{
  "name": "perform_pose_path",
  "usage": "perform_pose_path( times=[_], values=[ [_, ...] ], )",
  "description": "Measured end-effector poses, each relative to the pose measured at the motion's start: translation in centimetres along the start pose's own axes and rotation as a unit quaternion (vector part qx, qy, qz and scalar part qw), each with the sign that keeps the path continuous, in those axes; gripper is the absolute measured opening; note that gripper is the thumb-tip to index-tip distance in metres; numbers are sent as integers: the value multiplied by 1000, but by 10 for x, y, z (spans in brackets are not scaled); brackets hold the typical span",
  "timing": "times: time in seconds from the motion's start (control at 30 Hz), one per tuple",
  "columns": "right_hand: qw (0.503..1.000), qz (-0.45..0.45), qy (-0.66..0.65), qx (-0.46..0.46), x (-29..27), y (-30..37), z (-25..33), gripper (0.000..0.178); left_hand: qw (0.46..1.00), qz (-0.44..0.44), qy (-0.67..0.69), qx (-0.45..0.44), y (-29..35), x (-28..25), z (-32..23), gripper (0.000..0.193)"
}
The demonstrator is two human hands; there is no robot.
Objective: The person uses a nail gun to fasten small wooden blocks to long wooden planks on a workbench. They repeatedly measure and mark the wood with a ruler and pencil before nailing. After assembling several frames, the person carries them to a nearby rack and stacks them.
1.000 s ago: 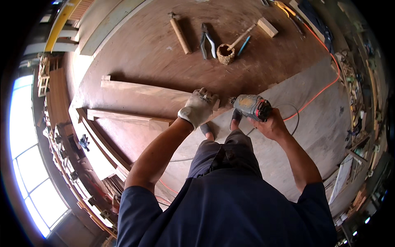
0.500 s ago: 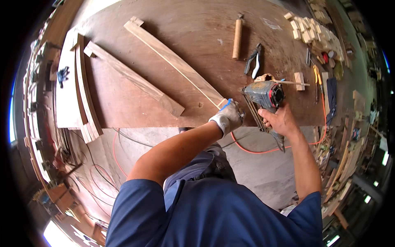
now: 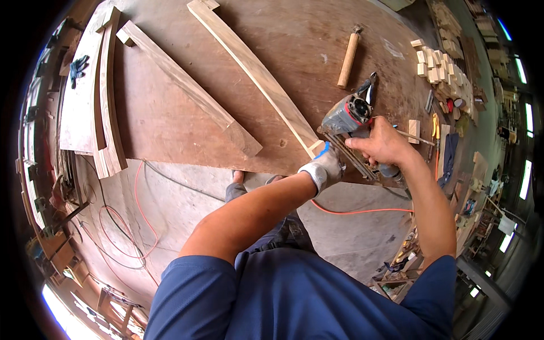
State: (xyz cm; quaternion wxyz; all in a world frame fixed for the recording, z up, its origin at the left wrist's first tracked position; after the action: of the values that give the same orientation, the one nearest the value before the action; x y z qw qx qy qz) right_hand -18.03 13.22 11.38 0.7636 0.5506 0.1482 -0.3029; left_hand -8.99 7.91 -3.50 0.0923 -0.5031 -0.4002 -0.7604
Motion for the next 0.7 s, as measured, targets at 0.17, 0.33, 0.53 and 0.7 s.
perform_pose_path(
  times=[0.17, 0.33, 0.53, 0.7],
  values=[
    [996, 68, 30, 41, 3, -20, 0, 30, 994, -4, 109, -2, 2, 2, 3, 40],
    [992, 106, 53, 32, 2, -26, 18, 28, 981, 100, 164, -3, -23, -15, 9, 32],
    [985, 136, 76, 69, -3, -32, 31, 33, 902, 165, 379, -125, -38, -8, 16, 19],
    [980, 152, 112, 57, -5, -38, 40, 41, 744, 126, 578, -313, -37, -3, 15, 16]
  ],
)
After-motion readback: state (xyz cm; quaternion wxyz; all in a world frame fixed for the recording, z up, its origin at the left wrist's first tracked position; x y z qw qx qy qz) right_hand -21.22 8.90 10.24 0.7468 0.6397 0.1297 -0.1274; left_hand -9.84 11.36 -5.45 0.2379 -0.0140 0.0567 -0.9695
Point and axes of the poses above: each hand's wrist, its own y-axis away from the middle knuckle, its own x-axis out of the palm, z = x × y, the point moved 4 cm from there along -y, towards the middle knuckle, and after that the axes turned 7 degrees about y, right-handed, at the moved point
